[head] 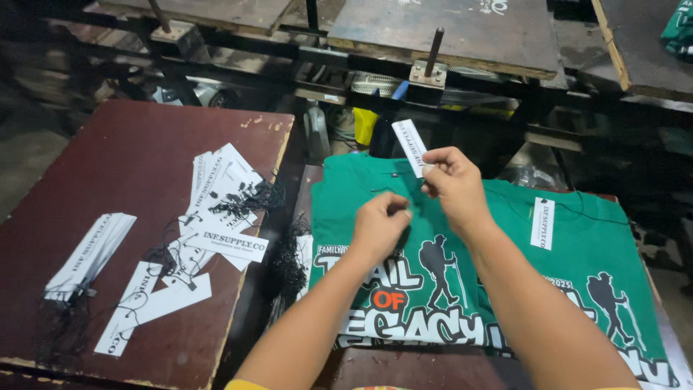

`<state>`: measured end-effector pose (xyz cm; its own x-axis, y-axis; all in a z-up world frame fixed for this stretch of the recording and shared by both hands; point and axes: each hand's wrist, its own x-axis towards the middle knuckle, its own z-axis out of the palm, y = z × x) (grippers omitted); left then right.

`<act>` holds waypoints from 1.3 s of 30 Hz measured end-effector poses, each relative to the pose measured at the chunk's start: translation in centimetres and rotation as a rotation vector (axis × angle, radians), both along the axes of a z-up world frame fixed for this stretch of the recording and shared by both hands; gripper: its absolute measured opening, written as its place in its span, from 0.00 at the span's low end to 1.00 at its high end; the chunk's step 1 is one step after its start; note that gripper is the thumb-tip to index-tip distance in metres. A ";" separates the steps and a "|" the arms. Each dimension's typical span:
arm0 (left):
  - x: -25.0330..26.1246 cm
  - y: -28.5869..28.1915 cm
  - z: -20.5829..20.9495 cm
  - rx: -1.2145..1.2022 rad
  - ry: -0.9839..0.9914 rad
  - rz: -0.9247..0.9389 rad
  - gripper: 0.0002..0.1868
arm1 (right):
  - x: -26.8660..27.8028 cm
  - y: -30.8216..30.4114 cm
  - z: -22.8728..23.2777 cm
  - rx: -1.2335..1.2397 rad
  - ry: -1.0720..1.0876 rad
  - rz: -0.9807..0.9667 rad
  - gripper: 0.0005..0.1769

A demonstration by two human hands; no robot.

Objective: The person attaches white tags to green t-shirts by hand. They pick up a tag, thread a black string through the shirt's collar, and secure the tag, repeating this process for multiple shirts.

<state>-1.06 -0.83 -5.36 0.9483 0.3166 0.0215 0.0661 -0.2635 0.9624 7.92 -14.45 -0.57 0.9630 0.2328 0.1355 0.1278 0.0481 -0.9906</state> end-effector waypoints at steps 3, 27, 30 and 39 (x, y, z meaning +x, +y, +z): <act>0.6 -1.3 -2.0 -0.435 -0.006 -0.046 0.10 | -0.8 2.5 3.8 -0.289 -0.080 0.070 0.14; 4.6 3.2 4.7 0.558 0.199 0.078 0.31 | -6.1 -0.5 -5.9 -0.631 -0.738 -0.086 0.02; 6.8 3.0 5.6 0.701 0.287 -0.018 0.30 | -6.2 -0.3 -6.3 -0.700 -0.775 -0.136 0.05; 5.5 6.6 3.2 0.131 0.325 0.321 0.34 | -5.0 0.5 -3.4 -0.751 -0.729 -0.123 0.07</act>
<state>4.44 5.80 -2.12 0.7675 0.6088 -0.2005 0.4560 -0.2988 0.8384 2.92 -13.92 -3.96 0.7291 0.4034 0.5529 0.6671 -0.5995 -0.4423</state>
